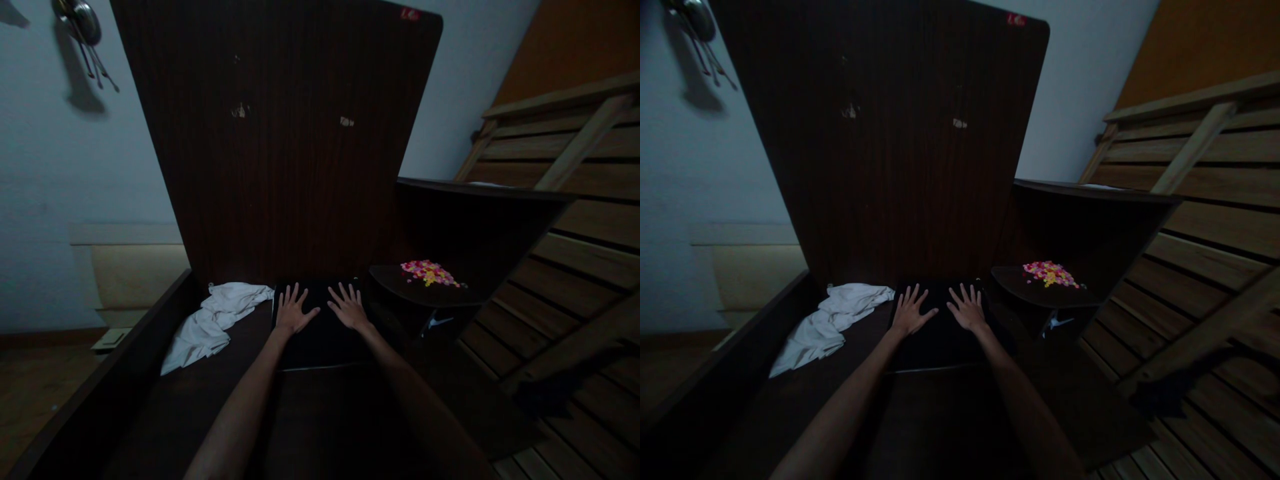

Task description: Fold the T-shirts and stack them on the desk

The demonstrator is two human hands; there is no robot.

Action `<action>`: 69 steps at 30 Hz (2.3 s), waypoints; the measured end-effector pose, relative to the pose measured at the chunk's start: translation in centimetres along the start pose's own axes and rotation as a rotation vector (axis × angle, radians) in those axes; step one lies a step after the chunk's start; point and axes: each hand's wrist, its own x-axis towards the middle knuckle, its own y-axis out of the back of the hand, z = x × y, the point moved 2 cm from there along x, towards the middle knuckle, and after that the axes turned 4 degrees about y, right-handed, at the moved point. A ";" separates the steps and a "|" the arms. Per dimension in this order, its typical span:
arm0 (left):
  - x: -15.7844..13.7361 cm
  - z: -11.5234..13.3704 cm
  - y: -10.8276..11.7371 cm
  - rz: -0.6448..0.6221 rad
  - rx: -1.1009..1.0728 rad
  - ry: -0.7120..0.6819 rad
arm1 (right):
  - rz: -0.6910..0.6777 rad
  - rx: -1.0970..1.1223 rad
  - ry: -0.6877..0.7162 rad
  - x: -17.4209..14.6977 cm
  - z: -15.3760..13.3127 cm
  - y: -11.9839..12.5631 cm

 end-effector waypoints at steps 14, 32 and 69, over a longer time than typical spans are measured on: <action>-0.2 -0.2 0.0 -0.019 0.025 -0.036 | -0.031 0.046 -0.006 -0.2 -0.4 0.6; 0.1 0.0 -0.3 0.050 0.031 -0.051 | -0.004 0.051 0.011 0.6 0.2 0.1; -2.4 -17.1 17.0 0.406 -0.276 0.544 | 0.111 0.177 0.048 -0.9 -4.5 2.9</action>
